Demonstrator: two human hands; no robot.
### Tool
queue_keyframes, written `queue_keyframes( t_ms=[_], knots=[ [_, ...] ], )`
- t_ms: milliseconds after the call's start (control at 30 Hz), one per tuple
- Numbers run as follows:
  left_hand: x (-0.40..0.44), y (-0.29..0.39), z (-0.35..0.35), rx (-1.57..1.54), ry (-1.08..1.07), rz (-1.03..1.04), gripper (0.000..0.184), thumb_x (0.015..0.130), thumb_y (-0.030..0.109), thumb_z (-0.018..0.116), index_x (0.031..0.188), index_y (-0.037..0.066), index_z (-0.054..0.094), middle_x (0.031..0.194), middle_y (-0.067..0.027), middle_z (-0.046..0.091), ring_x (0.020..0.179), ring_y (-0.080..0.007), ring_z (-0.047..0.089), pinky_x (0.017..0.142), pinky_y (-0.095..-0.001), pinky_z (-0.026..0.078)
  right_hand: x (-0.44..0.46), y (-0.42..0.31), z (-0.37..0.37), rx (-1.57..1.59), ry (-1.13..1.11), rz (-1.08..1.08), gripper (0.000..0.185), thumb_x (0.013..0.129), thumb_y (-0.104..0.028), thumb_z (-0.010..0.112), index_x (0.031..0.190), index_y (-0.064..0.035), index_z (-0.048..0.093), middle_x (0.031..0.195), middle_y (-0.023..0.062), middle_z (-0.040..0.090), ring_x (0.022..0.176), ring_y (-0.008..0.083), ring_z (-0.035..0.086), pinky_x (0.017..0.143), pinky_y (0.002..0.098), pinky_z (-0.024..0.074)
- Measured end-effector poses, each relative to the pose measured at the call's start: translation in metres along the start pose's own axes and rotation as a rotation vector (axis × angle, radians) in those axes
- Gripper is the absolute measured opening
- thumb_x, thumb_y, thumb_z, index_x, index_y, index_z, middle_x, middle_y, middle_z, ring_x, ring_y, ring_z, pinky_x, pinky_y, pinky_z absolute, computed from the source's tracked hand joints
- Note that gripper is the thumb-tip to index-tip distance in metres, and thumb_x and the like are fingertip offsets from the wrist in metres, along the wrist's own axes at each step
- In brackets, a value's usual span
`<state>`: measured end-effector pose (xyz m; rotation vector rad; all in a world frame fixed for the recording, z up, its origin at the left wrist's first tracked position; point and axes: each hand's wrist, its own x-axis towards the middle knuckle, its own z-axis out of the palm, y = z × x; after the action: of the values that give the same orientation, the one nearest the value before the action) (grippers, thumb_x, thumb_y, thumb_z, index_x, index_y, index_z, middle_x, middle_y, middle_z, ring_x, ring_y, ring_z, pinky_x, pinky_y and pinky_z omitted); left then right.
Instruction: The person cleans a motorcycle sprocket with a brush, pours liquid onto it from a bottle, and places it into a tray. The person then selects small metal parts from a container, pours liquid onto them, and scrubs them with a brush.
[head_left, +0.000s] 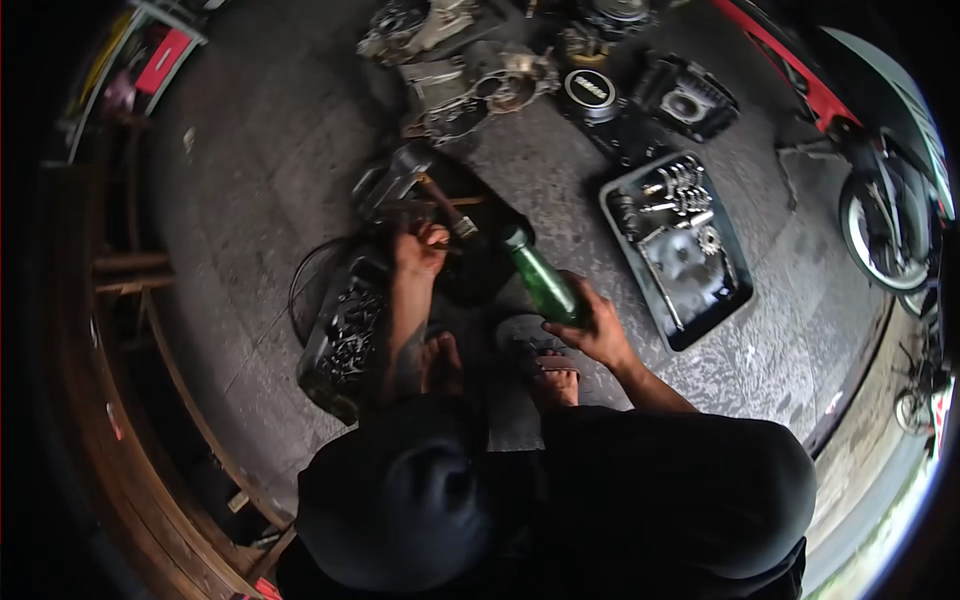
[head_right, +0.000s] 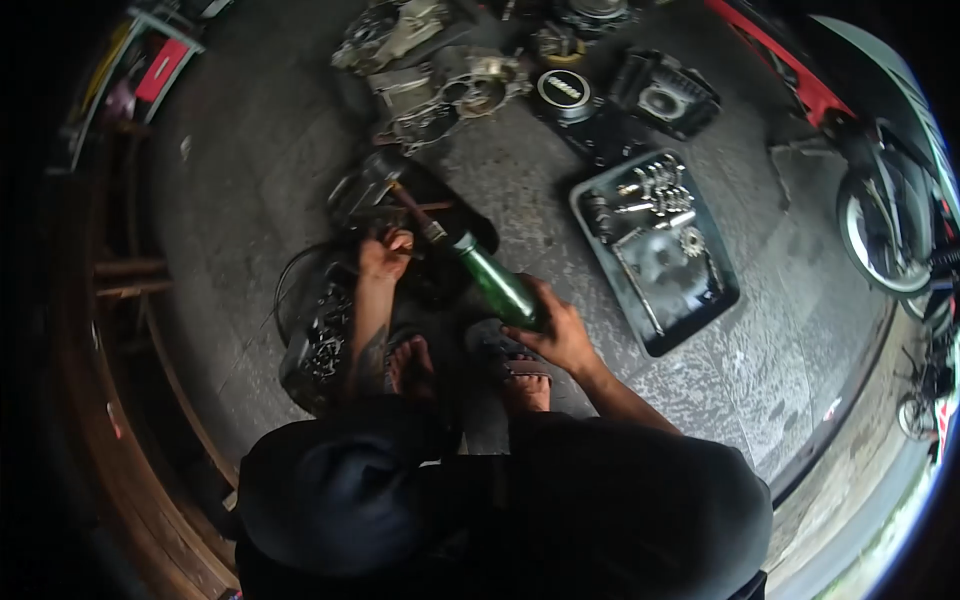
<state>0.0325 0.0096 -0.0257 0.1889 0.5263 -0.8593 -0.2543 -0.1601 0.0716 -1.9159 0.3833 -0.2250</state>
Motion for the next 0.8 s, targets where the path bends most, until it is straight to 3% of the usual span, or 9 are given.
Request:
queue_keyframes(
  t_ms=[133,200,267,333,400,533,633,733,800],
  knots=[
    [-0.010,-0.027,0.016,-0.079,0.109,-0.060,0.017,0.089,0.024,0.053,0.081,0.009,0.053,0.067,-0.0056,0.043,0.056,-0.0170,0.040,0.044,-0.0268,0.036,0.019,-0.026,0.002,0.115,-0.099,-0.002,0.072,0.070,-0.024,0.081,0.129,-0.0025,0.045,0.121,0.0175,0.058,0.113,0.0316,0.059,0.094,0.0390,0.0468],
    [-0.010,-0.038,0.017,0.057,-0.071,-0.135,0.022,0.090,0.027,0.052,0.081,0.007,0.053,0.072,-0.0063,0.046,0.062,-0.0183,0.043,0.051,-0.0285,0.040,0.030,-0.033,0.009,0.100,-0.142,-0.025,0.074,0.069,-0.022,0.082,0.129,-0.0013,0.045,0.123,0.0177,0.056,0.114,0.0309,0.057,0.096,0.0385,0.0448],
    [-0.016,-0.050,0.023,0.010,-0.054,-0.021,0.026,0.091,0.029,0.048,0.083,0.005,0.054,0.074,-0.0076,0.049,0.068,-0.0193,0.046,0.060,-0.0315,0.044,0.040,-0.041,0.015,0.170,-0.153,-0.071,0.075,0.068,-0.020,0.083,0.130,-0.0011,0.044,0.123,0.0177,0.056,0.116,0.0315,0.056,0.098,0.0387,0.0434],
    [-0.012,-0.046,0.005,0.143,-0.109,-0.060,0.028,0.092,0.030,0.051,0.095,0.003,0.059,0.093,-0.0132,0.062,0.075,-0.0225,0.058,0.075,-0.0352,0.052,0.040,-0.039,0.019,0.167,-0.144,-0.054,0.076,0.068,-0.020,0.083,0.130,-0.0014,0.044,0.124,0.0177,0.056,0.117,0.0307,0.055,0.098,0.0383,0.0430],
    [-0.012,-0.042,-0.003,-0.007,-0.249,-0.148,0.028,0.093,0.026,0.049,0.098,0.000,0.059,0.088,-0.0118,0.060,0.074,-0.0235,0.055,0.075,-0.0373,0.050,0.036,-0.034,0.019,0.160,-0.092,-0.033,0.076,0.068,-0.021,0.084,0.130,-0.0018,0.044,0.125,0.0177,0.056,0.116,0.0289,0.055,0.099,0.0379,0.0425],
    [-0.021,-0.046,0.003,-0.192,-0.137,-0.165,0.022,0.095,0.024,0.049,0.093,0.004,0.057,0.078,-0.0051,0.051,0.071,-0.0204,0.049,0.069,-0.0405,0.047,0.026,-0.027,0.018,0.148,-0.069,0.034,0.076,0.068,-0.019,0.083,0.130,-0.0018,0.044,0.123,0.0177,0.057,0.116,0.0267,0.055,0.099,0.0382,0.0423],
    [-0.025,-0.045,0.009,0.256,-0.184,-0.061,0.015,0.091,0.030,0.058,0.091,0.015,0.058,0.078,0.0021,0.051,0.075,-0.0180,0.052,0.081,-0.0534,0.047,0.025,-0.039,0.010,-0.028,-0.133,0.031,0.073,0.071,-0.024,0.081,0.131,-0.0043,0.044,0.113,0.0207,0.062,0.107,0.0347,0.061,0.092,0.0399,0.0476],
    [-0.018,-0.038,-0.004,0.257,-0.262,0.050,0.021,0.089,0.037,0.059,0.093,0.016,0.057,0.077,0.0016,0.051,0.077,-0.0182,0.054,0.088,-0.0566,0.046,0.028,-0.069,-0.012,-0.287,-0.224,0.020,0.071,0.074,-0.030,0.077,0.133,-0.0084,0.044,0.112,0.0246,0.061,0.102,0.0429,0.059,0.087,0.0447,0.0499],
    [-0.018,-0.033,-0.003,0.259,-0.165,0.095,0.020,0.088,0.035,0.061,0.094,0.016,0.057,0.076,0.0011,0.051,0.075,-0.0193,0.054,0.091,-0.0601,0.045,0.030,-0.072,-0.032,-0.531,-0.336,0.042,0.068,0.076,-0.034,0.074,0.134,-0.0128,0.045,0.106,0.0216,0.064,0.095,0.0407,0.063,0.082,0.0463,0.0518]
  ],
)
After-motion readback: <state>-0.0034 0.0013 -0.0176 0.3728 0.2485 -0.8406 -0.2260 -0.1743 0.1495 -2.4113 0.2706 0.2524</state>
